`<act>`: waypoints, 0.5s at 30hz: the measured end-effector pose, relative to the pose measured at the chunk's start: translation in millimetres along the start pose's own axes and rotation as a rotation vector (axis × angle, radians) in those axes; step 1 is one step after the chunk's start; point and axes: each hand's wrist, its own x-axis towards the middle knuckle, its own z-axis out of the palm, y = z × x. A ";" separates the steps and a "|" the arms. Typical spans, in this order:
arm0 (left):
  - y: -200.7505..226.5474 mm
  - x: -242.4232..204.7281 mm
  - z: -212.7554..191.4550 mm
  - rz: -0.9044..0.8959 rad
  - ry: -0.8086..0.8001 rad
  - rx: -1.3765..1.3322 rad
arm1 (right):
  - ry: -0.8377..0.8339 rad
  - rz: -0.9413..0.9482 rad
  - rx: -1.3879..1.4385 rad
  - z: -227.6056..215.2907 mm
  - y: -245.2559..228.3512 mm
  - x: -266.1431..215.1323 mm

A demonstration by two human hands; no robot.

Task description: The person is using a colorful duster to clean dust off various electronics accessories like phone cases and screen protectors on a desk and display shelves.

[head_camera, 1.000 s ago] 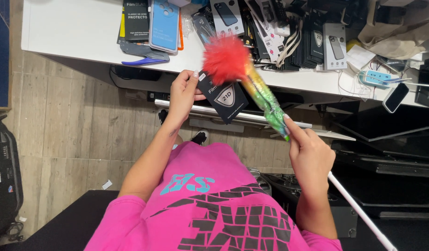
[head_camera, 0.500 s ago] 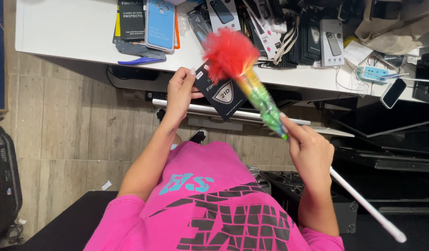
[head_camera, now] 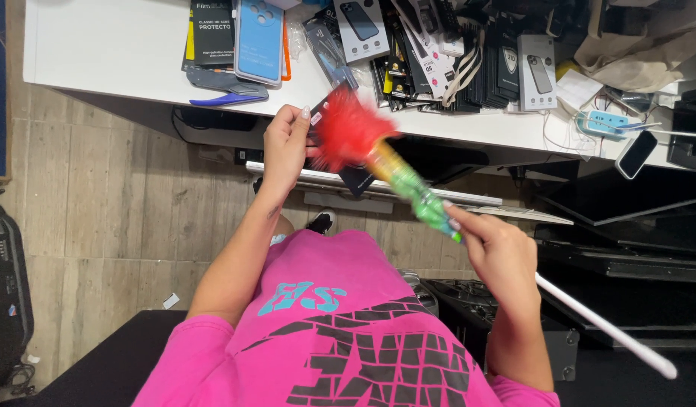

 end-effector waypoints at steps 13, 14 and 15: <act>17.1 -8.1 5.1 0.017 -0.026 0.041 | 0.210 -0.069 -0.028 -4.1 -14.8 2.2; 20.1 -9.2 2.8 0.036 -0.036 0.086 | 0.116 -0.076 -0.035 -2.7 -15.5 1.5; 23.0 -10.1 0.6 0.055 -0.045 0.132 | 0.022 -0.082 -0.041 -1.4 -16.1 1.0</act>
